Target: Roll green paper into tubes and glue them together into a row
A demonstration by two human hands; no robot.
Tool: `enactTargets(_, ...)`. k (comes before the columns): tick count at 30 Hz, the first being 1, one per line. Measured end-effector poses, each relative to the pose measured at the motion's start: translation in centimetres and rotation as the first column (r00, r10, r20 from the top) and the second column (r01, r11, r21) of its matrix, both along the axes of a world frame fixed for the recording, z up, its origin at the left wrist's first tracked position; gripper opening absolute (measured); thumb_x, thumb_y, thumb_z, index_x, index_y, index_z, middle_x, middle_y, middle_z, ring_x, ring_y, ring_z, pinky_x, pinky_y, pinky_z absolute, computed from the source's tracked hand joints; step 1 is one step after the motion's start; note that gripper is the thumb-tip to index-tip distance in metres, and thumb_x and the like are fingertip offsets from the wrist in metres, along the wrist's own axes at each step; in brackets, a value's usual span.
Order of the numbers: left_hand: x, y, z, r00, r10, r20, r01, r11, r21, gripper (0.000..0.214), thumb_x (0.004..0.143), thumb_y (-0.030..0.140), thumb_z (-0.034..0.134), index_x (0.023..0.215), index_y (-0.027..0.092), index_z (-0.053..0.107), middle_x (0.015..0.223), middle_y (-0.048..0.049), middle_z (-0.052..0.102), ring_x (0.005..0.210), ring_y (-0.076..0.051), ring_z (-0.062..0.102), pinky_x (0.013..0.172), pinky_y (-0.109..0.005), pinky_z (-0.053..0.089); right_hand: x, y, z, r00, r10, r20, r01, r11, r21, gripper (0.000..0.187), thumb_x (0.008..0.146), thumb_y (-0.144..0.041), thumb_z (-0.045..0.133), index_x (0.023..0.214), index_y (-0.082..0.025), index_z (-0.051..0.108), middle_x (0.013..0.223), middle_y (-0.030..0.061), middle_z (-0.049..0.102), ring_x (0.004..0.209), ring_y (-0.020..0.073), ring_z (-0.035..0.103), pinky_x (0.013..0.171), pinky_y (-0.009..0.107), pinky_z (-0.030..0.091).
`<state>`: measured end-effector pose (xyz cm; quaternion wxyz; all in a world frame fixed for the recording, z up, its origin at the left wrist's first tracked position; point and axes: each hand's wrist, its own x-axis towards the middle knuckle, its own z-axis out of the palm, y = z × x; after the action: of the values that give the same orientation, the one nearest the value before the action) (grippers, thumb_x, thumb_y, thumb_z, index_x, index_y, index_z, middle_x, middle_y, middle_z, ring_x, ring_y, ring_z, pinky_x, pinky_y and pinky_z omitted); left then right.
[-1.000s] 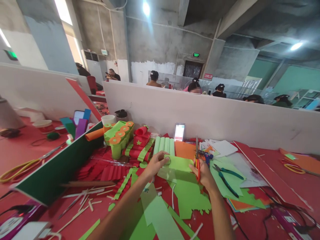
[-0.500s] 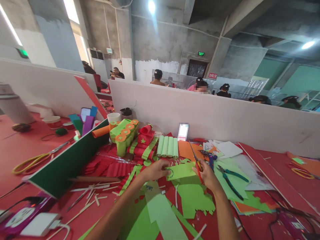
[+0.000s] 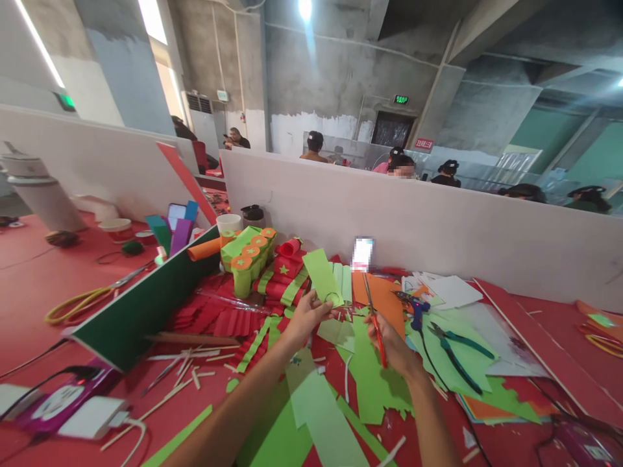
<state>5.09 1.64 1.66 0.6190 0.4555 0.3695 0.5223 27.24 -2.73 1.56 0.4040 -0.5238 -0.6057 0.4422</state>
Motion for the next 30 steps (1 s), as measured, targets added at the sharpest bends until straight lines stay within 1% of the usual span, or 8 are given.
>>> enactTargets(4, 0.6, -0.2, -0.1, 0.993, 0.080, 0.082, -0.082, 0.996, 0.025, 0.048, 0.074, 0.042, 0.072, 0.109, 0.016, 0.051, 0.082, -0.0037, 0.068, 0.074, -0.016, 0.068, 0.077, -0.032, 0.055, -1.8, -0.8, 0.8, 0.983, 0.167, 0.073, -0.161, 0.983, -0.084, 0.023, 0.085, -0.044, 0.058, 0.083, -0.021, 0.052, 0.063, -0.0055, 0.048, 0.053, 0.0112, 0.044, 0.048, 0.021, 0.036)
enactTargets(8, 0.8, -0.2, -0.2, 0.990, 0.137, 0.043, -0.139, 0.988, 0.060, 0.044, 0.079, 0.047, 0.065, 0.107, 0.016, 0.051, 0.082, -0.0060, 0.071, 0.071, -0.017, 0.068, 0.070, -0.030, 0.055, -2.9, -1.1, 1.0, 0.966, 0.240, 0.097, -0.234, 0.969, -0.074, 0.029, 0.089, -0.047, 0.051, 0.076, -0.021, 0.049, 0.055, -0.0063, 0.044, 0.047, 0.0109, 0.045, 0.045, 0.021, 0.034)
enactTargets(10, 0.8, -0.4, -0.1, 0.989, 0.150, 0.016, -0.151, 0.986, 0.078, 0.044, 0.078, 0.048, 0.065, 0.105, 0.015, 0.052, 0.080, -0.0055, 0.071, 0.069, -0.018, 0.067, 0.068, -0.030, 0.054, -3.5, -1.1, 0.8, 0.964, 0.246, 0.103, -0.242, 0.969, -0.054, 0.032, 0.090, -0.048, 0.050, 0.073, -0.021, 0.047, 0.055, -0.0067, 0.043, 0.045, 0.0103, 0.046, 0.045, 0.021, 0.034)
enactTargets(13, 0.9, -0.5, -0.1, 0.989, 0.148, 0.017, -0.149, 0.983, 0.112, 0.040, 0.080, 0.048, 0.064, 0.099, 0.016, 0.052, 0.078, -0.0049, 0.071, 0.069, -0.018, 0.067, 0.067, -0.031, 0.054, -4.1, -1.1, 0.5, 0.969, 0.237, 0.075, -0.234, 0.971, -0.039, 0.038, 0.089, -0.053, 0.050, 0.070, -0.022, 0.042, 0.055, -0.0074, 0.040, 0.044, 0.0100, 0.047, 0.045, 0.020, 0.036)
enactTargets(16, 1.1, -0.6, -0.3, 0.989, 0.145, 0.023, -0.147, 0.978, 0.149, 0.035, 0.082, 0.046, 0.063, 0.095, 0.016, 0.052, 0.078, -0.0046, 0.071, 0.069, -0.018, 0.067, 0.066, -0.031, 0.053, -4.6, -1.0, 0.1, 0.968, 0.245, 0.050, -0.242, 0.969, -0.057, 0.043, 0.087, -0.059, 0.051, 0.070, -0.021, 0.041, 0.055, -0.0076, 0.040, 0.043, 0.0096, 0.047, 0.043, 0.020, 0.038)
enactTargets(20, 1.2, -0.6, -0.6, 0.990, 0.143, 0.016, -0.144, 0.970, 0.198, 0.029, 0.084, 0.043, 0.062, 0.092, 0.017, 0.053, 0.076, -0.0042, 0.071, 0.067, -0.017, 0.066, 0.063, -0.028, 0.051, -4.7, -0.7, -0.3, 0.973, 0.229, 0.028, -0.226, 0.971, -0.079, 0.047, 0.085, -0.064, 0.051, 0.069, -0.021, 0.039, 0.056, -0.0072, 0.041, 0.042, 0.0094, 0.047, 0.041, 0.019, 0.038)
enactTargets(26, 1.4, -0.7, -0.6, 0.988, 0.153, 0.028, -0.155, 0.966, 0.205, 0.026, 0.085, 0.041, 0.061, 0.086, 0.018, 0.050, 0.075, -0.0032, 0.070, 0.065, -0.016, 0.065, 0.062, -0.027, 0.050, -4.8, -0.6, -0.8, 0.976, 0.216, 0.003, -0.216, 0.974, -0.068, 0.047, 0.084, -0.066, 0.051, 0.070, -0.021, 0.041, 0.054, -0.0071, 0.040, 0.043, 0.0100, 0.048, 0.043, 0.021, 0.041)
enactTargets(30, 1.5, -0.9, -0.4, 0.986, 0.158, 0.048, -0.164, 0.965, 0.206, 0.026, 0.085, 0.040, 0.061, 0.086, 0.019, 0.047, 0.073, -0.0023, 0.069, 0.065, -0.016, 0.065, 0.062, -0.027, 0.051, -5.0, -0.5, -0.9, 0.977, 0.211, 0.024, -0.209, 0.977, -0.048, 0.047, 0.084, -0.067, 0.049, 0.076, -0.021, 0.046, 0.054, -0.0066, 0.042, 0.043, 0.0109, 0.047, 0.043, 0.022, 0.040)
